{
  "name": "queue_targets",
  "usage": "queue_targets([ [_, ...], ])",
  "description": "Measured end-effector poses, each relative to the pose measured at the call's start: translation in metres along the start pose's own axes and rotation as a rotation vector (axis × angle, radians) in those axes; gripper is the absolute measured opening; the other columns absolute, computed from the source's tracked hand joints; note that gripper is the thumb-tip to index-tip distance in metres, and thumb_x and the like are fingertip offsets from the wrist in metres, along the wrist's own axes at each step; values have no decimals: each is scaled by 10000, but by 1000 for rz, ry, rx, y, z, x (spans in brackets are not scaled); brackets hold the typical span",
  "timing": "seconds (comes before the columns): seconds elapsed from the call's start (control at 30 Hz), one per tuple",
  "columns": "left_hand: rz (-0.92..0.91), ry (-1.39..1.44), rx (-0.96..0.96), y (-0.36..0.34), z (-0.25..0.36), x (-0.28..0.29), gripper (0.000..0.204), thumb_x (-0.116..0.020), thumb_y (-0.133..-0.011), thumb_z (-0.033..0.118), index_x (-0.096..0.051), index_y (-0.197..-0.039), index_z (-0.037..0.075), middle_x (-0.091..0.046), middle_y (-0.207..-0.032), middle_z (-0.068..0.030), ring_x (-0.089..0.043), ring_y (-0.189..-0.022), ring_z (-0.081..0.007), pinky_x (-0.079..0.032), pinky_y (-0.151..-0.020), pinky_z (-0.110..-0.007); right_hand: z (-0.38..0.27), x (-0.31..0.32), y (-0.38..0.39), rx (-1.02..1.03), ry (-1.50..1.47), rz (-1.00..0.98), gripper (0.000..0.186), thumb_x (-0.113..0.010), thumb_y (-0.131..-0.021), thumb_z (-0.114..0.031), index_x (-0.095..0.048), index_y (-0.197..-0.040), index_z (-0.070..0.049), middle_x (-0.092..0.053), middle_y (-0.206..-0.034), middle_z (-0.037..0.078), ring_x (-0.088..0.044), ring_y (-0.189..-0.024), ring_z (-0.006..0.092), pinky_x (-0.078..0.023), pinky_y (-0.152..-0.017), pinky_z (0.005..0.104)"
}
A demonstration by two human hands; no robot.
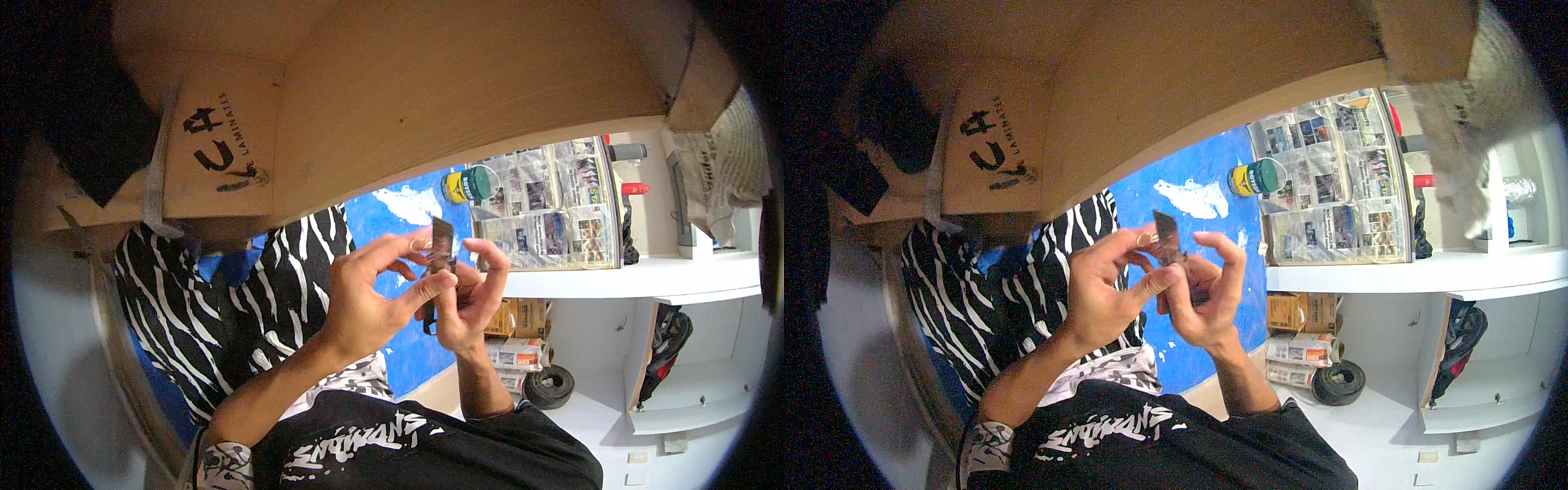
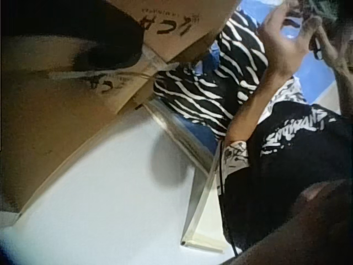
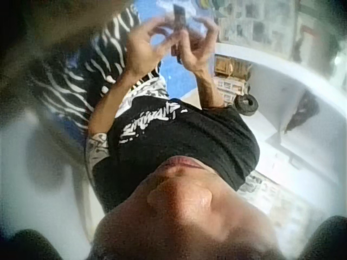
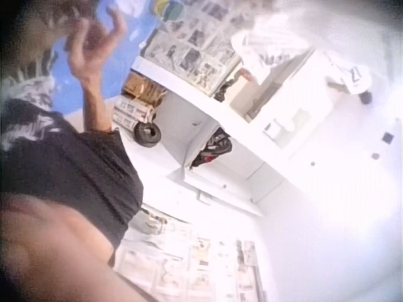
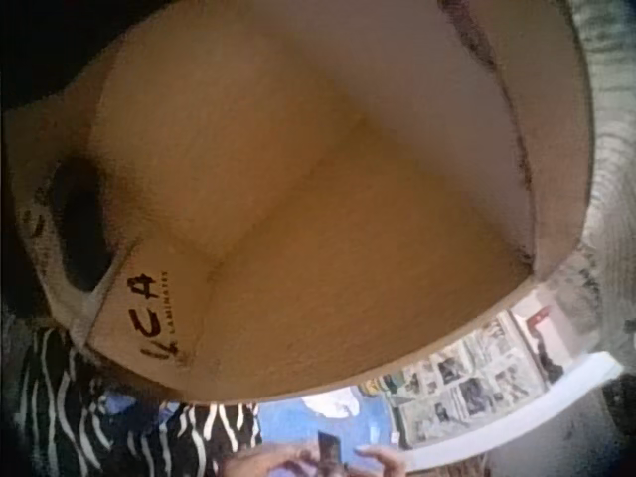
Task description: The person uses a utility knife to cut the edge of a laminate sheet on a wooden cabinet, then peels off a piece of tape.
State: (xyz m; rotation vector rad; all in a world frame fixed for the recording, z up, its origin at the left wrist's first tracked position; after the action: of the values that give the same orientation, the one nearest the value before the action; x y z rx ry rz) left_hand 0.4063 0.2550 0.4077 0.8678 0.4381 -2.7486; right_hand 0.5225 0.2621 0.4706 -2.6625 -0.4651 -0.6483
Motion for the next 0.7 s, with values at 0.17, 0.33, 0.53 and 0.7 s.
queue_targets([
  [0.17,-13,36,181,4,-7,9,192,-769,-852,107,-724,-966,-41,-721,-828,-89,-645,-736,-94,-514,-654,-239,2,-6,5,-16,-66,-72,489,-518,-958,38,-232,-1346,-46,-628,-732,136,-563,-482,129,-430,-412,246],
  [0.33,-37,22,183,5,-1,18,113,-687,-912,55,-707,-960,-45,-693,-845,-76,-636,-752,-93,-511,-685,-231,5,-13,7,-58,-73,-89,492,-523,-961,25,-233,-1352,-46,-629,-730,130,-558,-478,123,-430,-410,245],
  [0.53,65,18,64,6,5,28,128,-591,-969,72,-663,-958,-32,-662,-860,-75,-630,-770,-114,-493,-677,-240,1,-10,6,-39,-135,-85,477,-500,-975,18,-221,-1355,-59,-615,-725,132,-550,-473,120,-431,-409,249],
  [0.7,-87,-624,-177,-1,27,30,94,-707,-860,70,-666,-841,-13,-626,-726,-94,-593,-635,-201,-462,-593,-323,3,4,6,-82,-148,15,472,-490,-981,11,-216,-1355,-76,-611,-730,132,-551,-475,125,-443,-420,250],
])
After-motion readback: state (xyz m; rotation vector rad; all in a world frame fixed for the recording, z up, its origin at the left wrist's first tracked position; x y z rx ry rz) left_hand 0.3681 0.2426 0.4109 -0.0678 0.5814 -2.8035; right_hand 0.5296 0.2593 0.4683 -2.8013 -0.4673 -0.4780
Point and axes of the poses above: each hand's wrist, its own y-axis away from the middle knuckle, its own x-axis out of the back of the hand, z = x × y, the point moved 10 cm from there along -y, towards the middle knuckle
